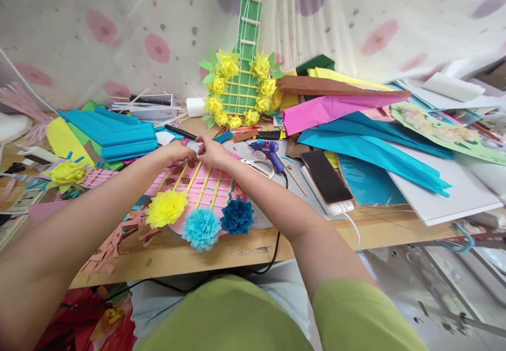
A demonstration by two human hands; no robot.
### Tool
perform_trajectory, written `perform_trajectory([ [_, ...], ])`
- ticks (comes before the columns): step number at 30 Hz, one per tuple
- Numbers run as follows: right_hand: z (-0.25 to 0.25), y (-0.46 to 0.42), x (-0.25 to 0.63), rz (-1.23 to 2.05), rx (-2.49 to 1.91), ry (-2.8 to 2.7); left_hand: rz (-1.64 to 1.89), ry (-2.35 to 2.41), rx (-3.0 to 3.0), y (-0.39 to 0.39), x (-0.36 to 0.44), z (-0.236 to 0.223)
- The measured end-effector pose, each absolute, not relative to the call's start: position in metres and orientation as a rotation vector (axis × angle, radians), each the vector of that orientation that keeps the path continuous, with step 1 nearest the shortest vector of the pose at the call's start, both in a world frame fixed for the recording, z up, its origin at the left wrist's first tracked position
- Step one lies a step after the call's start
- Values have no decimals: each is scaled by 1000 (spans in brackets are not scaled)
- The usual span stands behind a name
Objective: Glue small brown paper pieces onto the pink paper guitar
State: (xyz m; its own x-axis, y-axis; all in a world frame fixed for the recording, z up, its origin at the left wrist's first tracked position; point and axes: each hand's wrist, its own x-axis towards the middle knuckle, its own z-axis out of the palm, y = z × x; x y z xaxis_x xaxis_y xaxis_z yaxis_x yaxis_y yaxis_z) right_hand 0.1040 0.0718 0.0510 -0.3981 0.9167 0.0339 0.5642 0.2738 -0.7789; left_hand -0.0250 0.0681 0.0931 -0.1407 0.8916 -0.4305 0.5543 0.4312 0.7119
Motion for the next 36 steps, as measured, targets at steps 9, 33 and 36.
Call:
perform_trajectory([
  [9,50,73,104,955,-1331,-2068,348,1822,1289,63,-20,100],
  [33,51,72,105,976,-1325,-2056,397,1882,1300,81,-38,85],
  [36,52,72,105,988,-1332,-2052,437,1875,1283,81,-39,87],
])
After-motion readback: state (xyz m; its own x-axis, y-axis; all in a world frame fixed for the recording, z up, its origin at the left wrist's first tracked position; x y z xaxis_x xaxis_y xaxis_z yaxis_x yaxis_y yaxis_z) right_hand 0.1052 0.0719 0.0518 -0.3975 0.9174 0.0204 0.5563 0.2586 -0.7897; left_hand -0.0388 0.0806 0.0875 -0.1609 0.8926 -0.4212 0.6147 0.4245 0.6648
